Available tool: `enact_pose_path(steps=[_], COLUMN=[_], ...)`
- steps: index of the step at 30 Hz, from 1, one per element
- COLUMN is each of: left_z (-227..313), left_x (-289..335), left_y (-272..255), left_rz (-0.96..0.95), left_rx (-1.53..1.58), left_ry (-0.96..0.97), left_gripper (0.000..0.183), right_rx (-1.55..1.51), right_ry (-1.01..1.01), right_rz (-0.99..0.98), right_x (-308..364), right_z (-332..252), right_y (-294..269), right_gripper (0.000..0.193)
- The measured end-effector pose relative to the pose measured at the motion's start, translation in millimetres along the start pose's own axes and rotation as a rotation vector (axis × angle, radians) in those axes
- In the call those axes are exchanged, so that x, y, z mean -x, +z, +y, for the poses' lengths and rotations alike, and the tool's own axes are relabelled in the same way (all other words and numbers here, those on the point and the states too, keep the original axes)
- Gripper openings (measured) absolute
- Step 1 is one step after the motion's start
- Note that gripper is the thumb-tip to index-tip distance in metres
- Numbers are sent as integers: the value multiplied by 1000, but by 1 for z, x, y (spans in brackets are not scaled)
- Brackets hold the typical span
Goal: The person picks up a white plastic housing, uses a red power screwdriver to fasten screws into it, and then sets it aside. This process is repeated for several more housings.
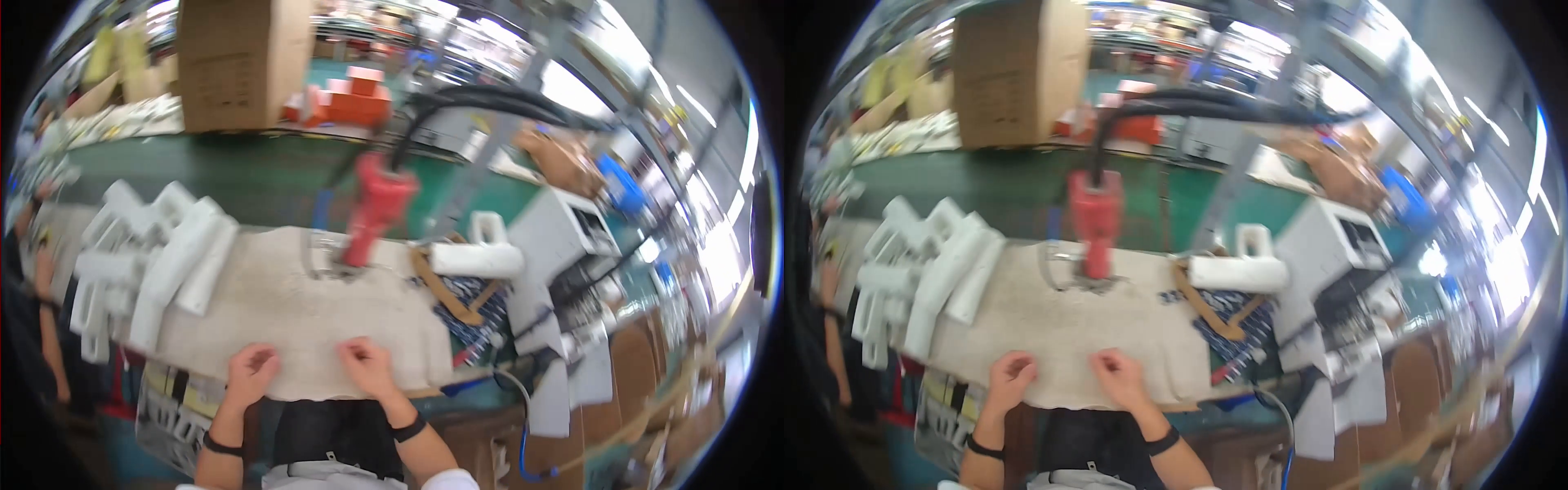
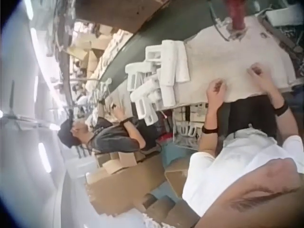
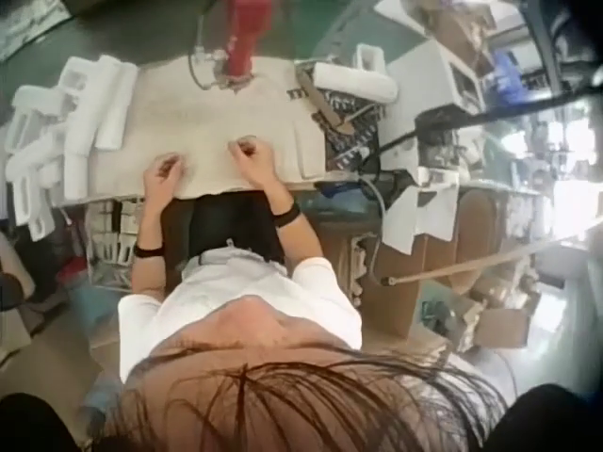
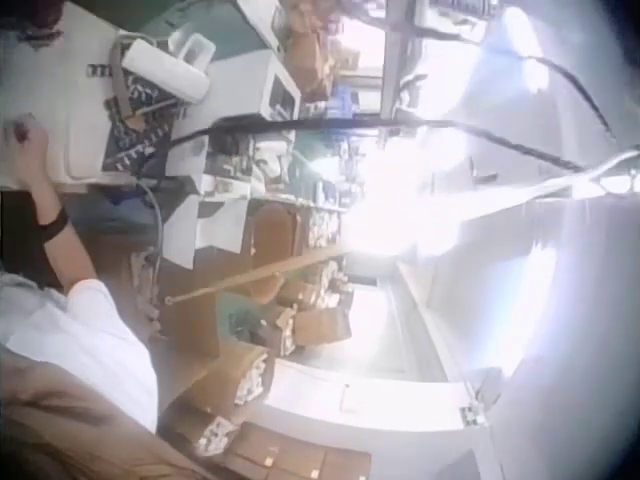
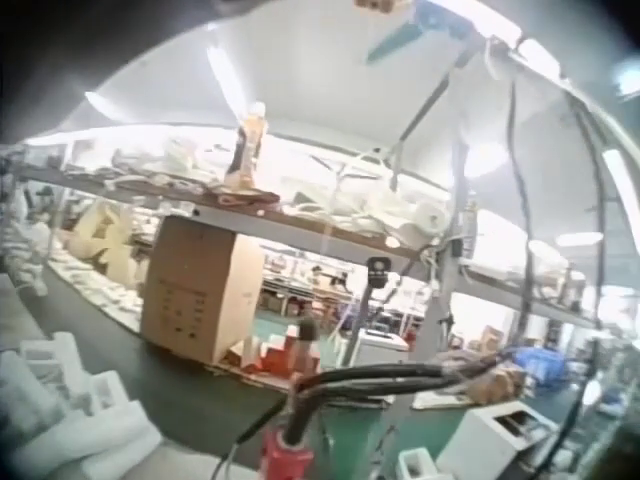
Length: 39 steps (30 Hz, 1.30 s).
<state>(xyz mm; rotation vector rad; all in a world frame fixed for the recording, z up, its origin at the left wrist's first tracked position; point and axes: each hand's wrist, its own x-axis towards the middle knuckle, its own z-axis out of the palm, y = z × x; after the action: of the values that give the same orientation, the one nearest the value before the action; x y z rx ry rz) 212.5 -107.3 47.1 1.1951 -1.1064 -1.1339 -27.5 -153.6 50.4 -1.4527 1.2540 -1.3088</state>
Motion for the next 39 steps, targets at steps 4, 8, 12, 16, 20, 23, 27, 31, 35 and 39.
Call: enact_pose_path(steps=[4, 8, 12, 16, 20, 23, 27, 31, 35, 39], left_z=[-3, -3, -3, -10, -10, -2, 4, 5, -1, -7], left_x=[7, 11, 15, 11, 10, 9, 9, 11, 11, 10], left_y=[-9, -7, -5, -1, -2, -4, -4, -5, -5, -6], left_rz=[69, 83, 118, 91, 82, 68, 49, 49, 59, 40], left_rx=[6, -88, -90, -71, -62, -78, -2, -7, 6, 42], left_ry=[-14, 60, 35, 59, 49, 44, -2, 5, 36, 26], left_gripper=[19, 16, 17, 19, 21, 21, 20, 20, 20, 20], right_rx=[-307, -160, -276, -264, -276, -259, -194, -188, -218, -214], right_ry=[284, 222, 206, 155, 171, 156, 124, 135, 159, 160], right_rz=[-66, -67, 38, 14, 20, 10, -7, -19, -11, 8], right_x=[-19, -6, -2, 0, -1, -2, -2, -2, -1, 1], right_z=[-6, 4, -1, -4, -4, -2, -3, -4, -1, 0], right_y=[5, 8, 7, 3, 3, 3, 3, 3, 3, 2], right_gripper=[11, 13, 14, 15, 15, 16, 16, 16, 14, 13])
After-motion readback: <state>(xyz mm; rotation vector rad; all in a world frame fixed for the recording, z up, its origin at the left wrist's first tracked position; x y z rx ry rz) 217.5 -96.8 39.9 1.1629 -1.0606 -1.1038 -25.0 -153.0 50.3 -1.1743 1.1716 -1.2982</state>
